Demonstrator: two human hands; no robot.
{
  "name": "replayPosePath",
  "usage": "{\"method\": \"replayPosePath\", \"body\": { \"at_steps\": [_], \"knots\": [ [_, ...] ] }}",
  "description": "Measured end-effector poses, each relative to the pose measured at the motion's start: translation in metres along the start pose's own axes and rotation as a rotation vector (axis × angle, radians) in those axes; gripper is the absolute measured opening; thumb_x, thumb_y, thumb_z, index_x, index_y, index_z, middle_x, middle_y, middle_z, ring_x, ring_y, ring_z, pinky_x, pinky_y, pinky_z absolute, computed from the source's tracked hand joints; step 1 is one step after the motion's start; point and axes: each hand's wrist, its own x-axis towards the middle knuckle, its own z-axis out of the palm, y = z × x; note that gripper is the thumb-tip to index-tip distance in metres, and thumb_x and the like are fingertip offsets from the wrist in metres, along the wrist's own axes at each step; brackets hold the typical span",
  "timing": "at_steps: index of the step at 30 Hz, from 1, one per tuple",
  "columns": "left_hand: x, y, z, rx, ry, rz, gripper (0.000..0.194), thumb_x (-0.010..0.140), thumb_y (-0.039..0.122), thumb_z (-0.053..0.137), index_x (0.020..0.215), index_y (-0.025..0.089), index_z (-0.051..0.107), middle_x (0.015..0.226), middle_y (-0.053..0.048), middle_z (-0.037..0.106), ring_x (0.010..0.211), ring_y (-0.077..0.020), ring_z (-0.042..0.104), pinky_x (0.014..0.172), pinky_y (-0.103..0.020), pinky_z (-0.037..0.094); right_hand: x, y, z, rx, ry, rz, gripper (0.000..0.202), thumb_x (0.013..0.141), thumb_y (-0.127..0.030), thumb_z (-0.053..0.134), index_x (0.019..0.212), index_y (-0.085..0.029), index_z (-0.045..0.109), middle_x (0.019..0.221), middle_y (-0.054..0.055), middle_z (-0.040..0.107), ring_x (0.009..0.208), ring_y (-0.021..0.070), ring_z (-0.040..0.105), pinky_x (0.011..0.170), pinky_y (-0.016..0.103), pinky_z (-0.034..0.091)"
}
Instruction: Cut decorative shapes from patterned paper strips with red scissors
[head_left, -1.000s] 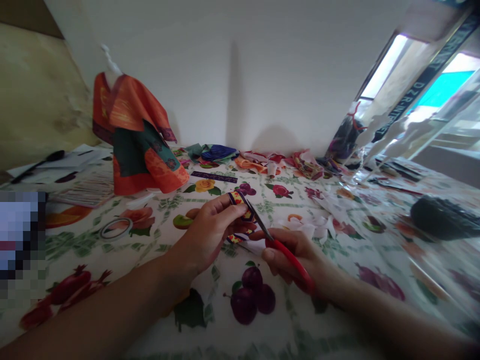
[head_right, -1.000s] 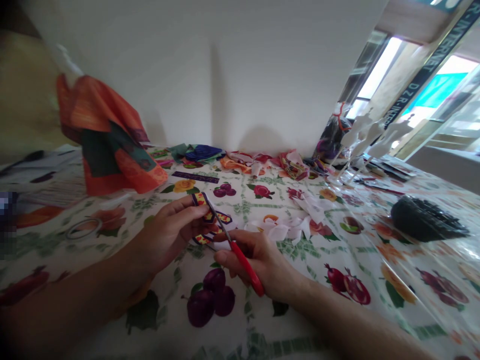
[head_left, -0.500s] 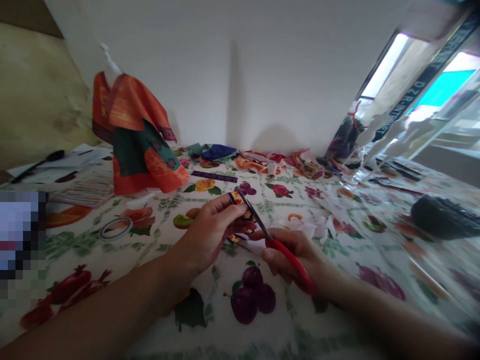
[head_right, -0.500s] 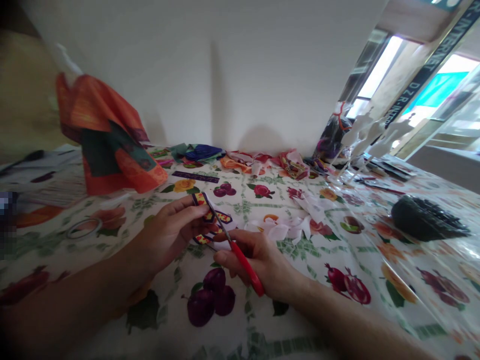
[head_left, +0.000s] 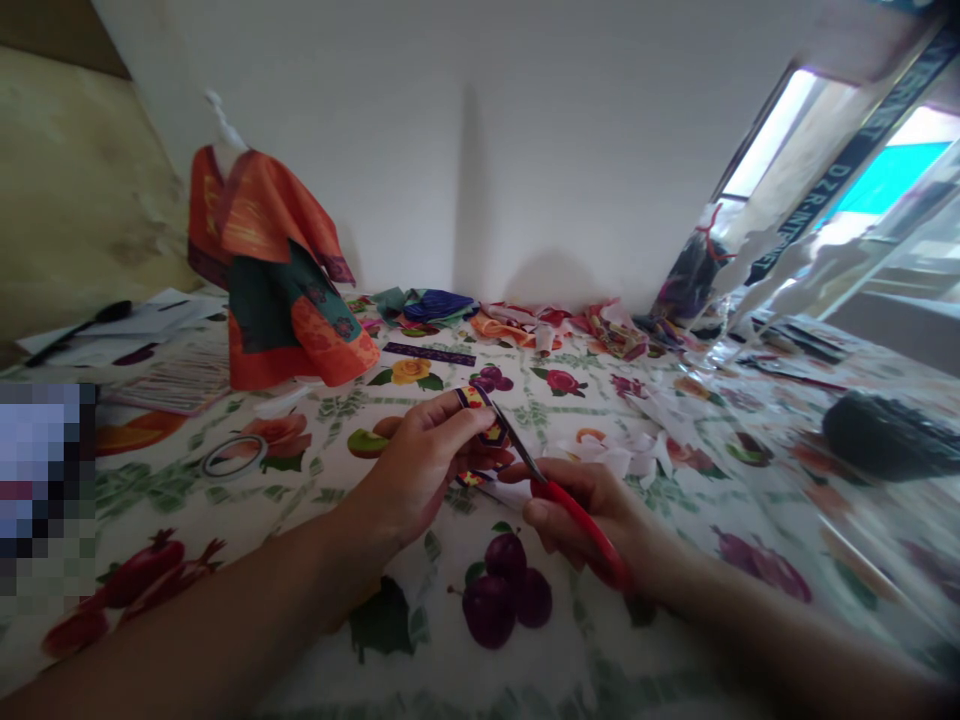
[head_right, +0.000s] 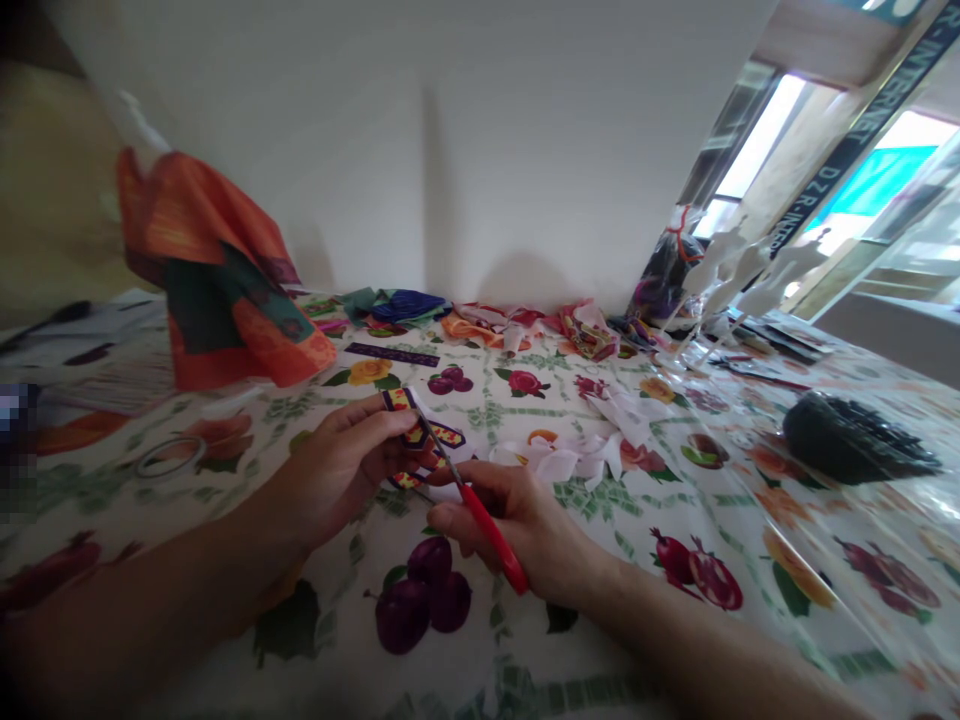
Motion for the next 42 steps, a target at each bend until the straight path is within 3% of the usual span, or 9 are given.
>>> {"method": "replayPosePath", "body": {
  "at_steps": [8,16,22,42],
  "knots": [
    [-0.0004,-0.0017,-0.0008,-0.006,0.0,0.031,0.019,0.073,0.03,0.083,0.068,0.017,0.071,0.066,-0.001,0.072,0.06,-0.0144,0.069,0.06,-0.024,0.057,-0.0003,-0.0012,-0.0003,-0.048,0.014,0.014,0.046,0.102,-0.057,0.072,0.122,-0.016,0.075,0.066,-0.003,0.058,0.048,0.0077,0.044,0.042,0.016,0.033],
    [-0.0006,-0.0041,-0.0006,0.001,-0.008,0.04,0.017,0.076,0.029,0.083,0.071,0.017,0.072,0.069,-0.001,0.073,0.062,-0.0139,0.068,0.063,-0.024,0.057,-0.0009,-0.0021,0.0001,-0.043,0.012,0.004,0.044,0.101,-0.056,0.074,0.114,-0.015,0.075,0.066,-0.003,0.056,0.05,0.008,0.043,0.043,0.016,0.033],
    [-0.0024,-0.003,-0.0002,0.009,-0.001,0.03,0.018,0.077,0.029,0.083,0.071,0.017,0.071,0.069,-0.002,0.072,0.063,-0.0153,0.069,0.065,-0.027,0.058,-0.0001,-0.0037,0.0014,-0.051,0.024,0.009,0.047,0.101,-0.054,0.075,0.129,-0.016,0.073,0.069,-0.003,0.057,0.051,0.0086,0.045,0.043,0.016,0.034],
    [-0.0003,-0.0019,0.0008,0.008,-0.005,0.037,0.019,0.075,0.03,0.085,0.071,0.017,0.071,0.068,0.0,0.072,0.062,-0.014,0.068,0.063,-0.025,0.056,-0.0009,-0.0041,0.0028,-0.04,0.047,0.031,0.047,0.1,-0.056,0.076,0.123,-0.015,0.076,0.066,-0.002,0.061,0.047,0.0074,0.047,0.042,0.015,0.036]
  ]
}}
